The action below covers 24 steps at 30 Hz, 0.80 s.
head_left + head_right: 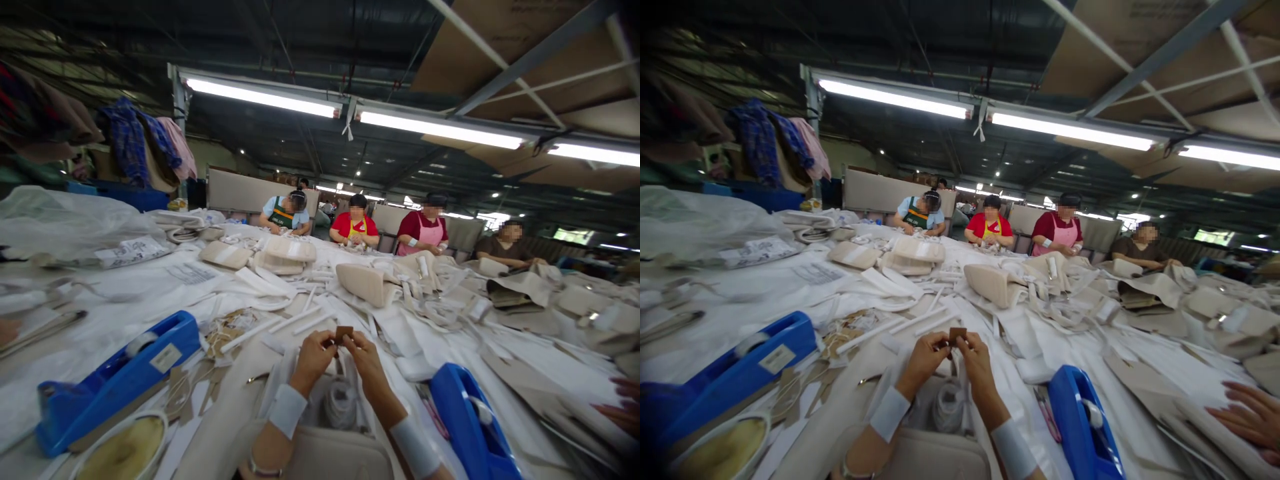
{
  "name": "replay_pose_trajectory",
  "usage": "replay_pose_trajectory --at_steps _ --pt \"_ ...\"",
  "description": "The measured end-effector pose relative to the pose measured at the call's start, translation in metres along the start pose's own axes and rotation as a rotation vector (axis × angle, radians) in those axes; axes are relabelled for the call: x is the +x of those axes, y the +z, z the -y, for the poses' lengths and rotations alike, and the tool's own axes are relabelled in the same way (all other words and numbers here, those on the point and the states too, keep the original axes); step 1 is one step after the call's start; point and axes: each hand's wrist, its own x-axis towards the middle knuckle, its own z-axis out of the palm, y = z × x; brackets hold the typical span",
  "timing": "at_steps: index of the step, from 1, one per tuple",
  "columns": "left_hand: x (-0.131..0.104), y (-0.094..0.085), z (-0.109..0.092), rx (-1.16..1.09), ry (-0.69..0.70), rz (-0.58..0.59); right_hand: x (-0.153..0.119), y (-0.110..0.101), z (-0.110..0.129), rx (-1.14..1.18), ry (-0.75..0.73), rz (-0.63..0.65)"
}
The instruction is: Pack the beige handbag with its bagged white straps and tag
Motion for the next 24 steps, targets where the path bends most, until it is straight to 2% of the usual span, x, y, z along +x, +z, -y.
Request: replay_pose_trajectory --at_steps 8,15,17,21,24 --pt "0.002 -0.008 0.001 -0.311 -0.165 -0.072 0.001 0.0 -0.012 0.002 0.01 0.002" --pt "0.0 -0.007 0.0 -0.368 -0.261 -0.226 0.003 0.008 -0.009 -0.113 -0.015 0.084" --pt "0.0 -0.005 0.001 -0.352 -0.278 -0.265 0.006 0.006 -0.012 -0.192 -0.039 0.095" --pt "0.006 0.002 0.015 -0.309 -0.286 -0.372 0.02 -0.001 -0.037 -0.59 -0.071 0.126" --pt "0.011 0.005 0.028 -0.268 -0.308 -0.415 0.025 -0.004 -0.047 -0.716 -0.151 0.132"
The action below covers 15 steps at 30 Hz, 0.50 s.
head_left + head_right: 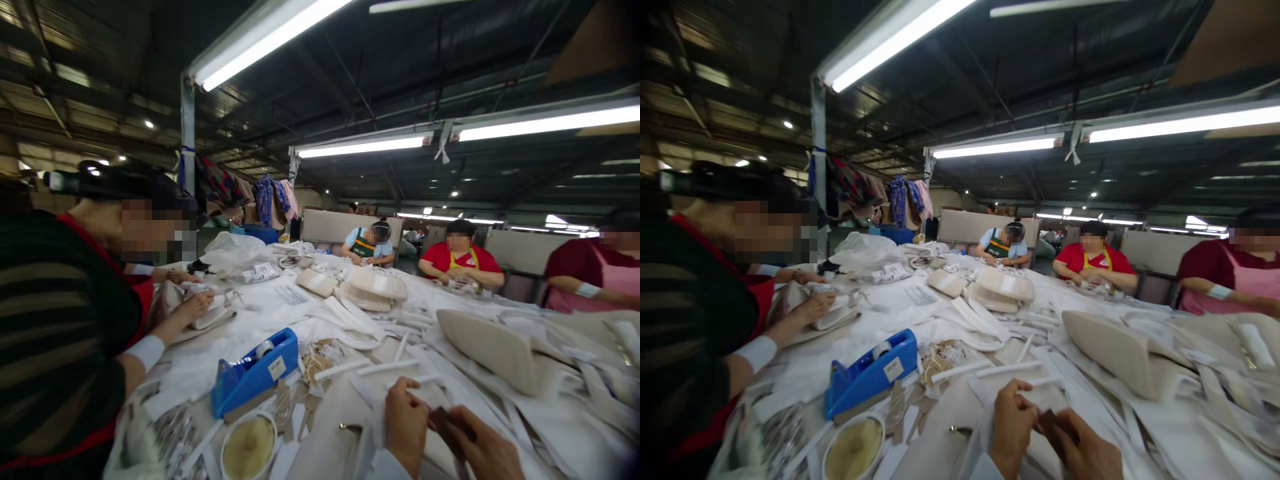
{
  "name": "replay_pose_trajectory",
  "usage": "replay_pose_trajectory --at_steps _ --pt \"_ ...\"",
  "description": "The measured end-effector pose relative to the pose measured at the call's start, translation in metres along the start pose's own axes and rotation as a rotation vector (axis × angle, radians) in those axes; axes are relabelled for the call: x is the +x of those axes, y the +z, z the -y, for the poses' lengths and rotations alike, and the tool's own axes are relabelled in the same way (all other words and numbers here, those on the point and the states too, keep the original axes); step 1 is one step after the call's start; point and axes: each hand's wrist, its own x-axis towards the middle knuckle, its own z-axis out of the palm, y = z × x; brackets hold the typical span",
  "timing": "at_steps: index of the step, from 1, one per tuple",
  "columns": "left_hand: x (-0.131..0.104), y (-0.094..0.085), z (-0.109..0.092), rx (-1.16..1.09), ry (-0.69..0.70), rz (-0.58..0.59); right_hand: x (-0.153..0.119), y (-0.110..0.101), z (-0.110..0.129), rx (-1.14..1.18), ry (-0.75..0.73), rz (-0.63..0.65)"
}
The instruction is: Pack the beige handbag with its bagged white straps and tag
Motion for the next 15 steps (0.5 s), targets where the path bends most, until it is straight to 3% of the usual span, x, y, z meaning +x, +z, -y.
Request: replay_pose_trajectory --at_steps 3,7,10,13,15 --pt "0.001 -0.002 0.004 0.123 0.05 -0.018 0.0 -0.001 0.005 -0.144 -0.072 0.008" --pt "-0.007 -0.005 -0.006 0.411 0.136 -0.062 0.004 -0.004 0.024 -0.333 -0.132 0.046" --pt "-0.021 -0.005 -0.021 0.58 0.225 -0.001 0.005 -0.008 0.041 -0.466 -0.143 0.113" --pt "-0.034 -0.004 -0.036 0.648 0.384 0.071 0.003 -0.012 0.055 -0.539 -0.146 0.08" --pt "-0.035 -0.005 -0.04 0.646 0.42 0.108 0.003 -0.014 0.06 -0.537 -0.116 0.093"
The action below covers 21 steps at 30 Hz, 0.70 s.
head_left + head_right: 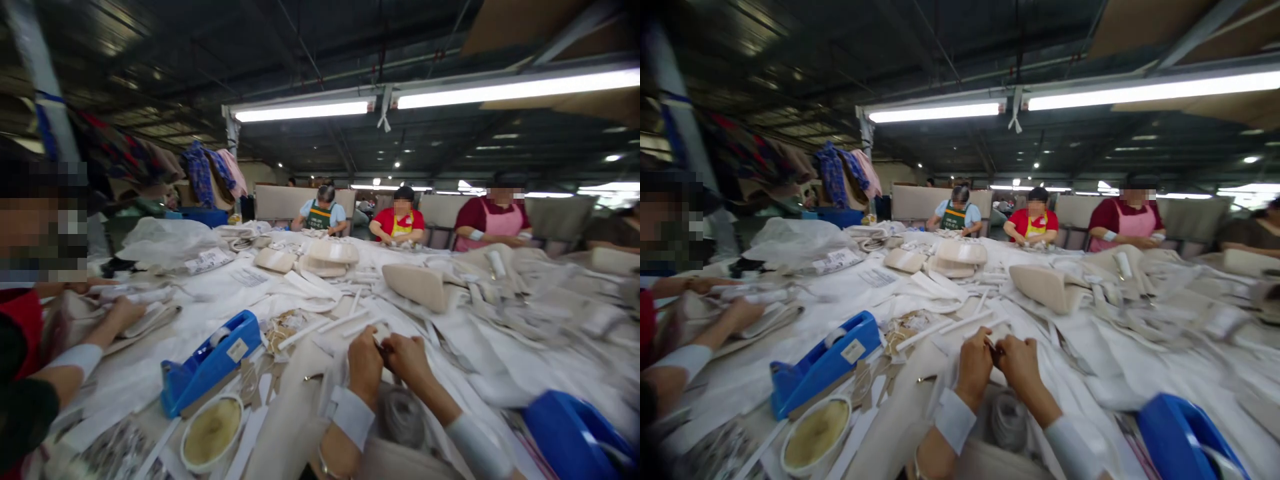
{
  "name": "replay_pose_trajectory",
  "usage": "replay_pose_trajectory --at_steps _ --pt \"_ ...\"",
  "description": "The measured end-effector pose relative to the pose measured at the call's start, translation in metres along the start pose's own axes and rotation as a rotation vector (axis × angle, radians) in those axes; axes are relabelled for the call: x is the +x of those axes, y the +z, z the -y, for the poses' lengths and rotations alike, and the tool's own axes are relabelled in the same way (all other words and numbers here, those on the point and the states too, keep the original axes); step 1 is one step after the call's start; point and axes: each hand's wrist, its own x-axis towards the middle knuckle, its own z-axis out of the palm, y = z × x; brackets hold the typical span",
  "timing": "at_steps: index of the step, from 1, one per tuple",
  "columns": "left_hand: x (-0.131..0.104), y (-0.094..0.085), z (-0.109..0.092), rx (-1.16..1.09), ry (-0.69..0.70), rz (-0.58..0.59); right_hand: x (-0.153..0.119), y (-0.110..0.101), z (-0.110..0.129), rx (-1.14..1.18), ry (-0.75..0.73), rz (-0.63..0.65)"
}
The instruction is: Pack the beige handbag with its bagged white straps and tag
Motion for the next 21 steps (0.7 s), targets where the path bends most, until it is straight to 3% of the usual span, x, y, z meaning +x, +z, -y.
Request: replay_pose_trajectory --at_steps 6,12,17,21 --pt "0.009 0.005 0.007 -0.022 0.093 -0.005 0.003 0.0 -0.001 0.073 0.04 0.031" --pt "0.006 0.001 -0.001 -0.046 0.247 0.046 0.001 0.002 -0.002 0.23 0.09 -0.033" --pt "0.015 -0.004 0.006 -0.07 0.102 -0.072 -0.004 0.009 -0.014 0.459 0.185 -0.089" --pt "0.019 -0.004 0.013 -0.099 0.061 0.068 -0.009 0.013 -0.022 0.586 0.213 -0.116"
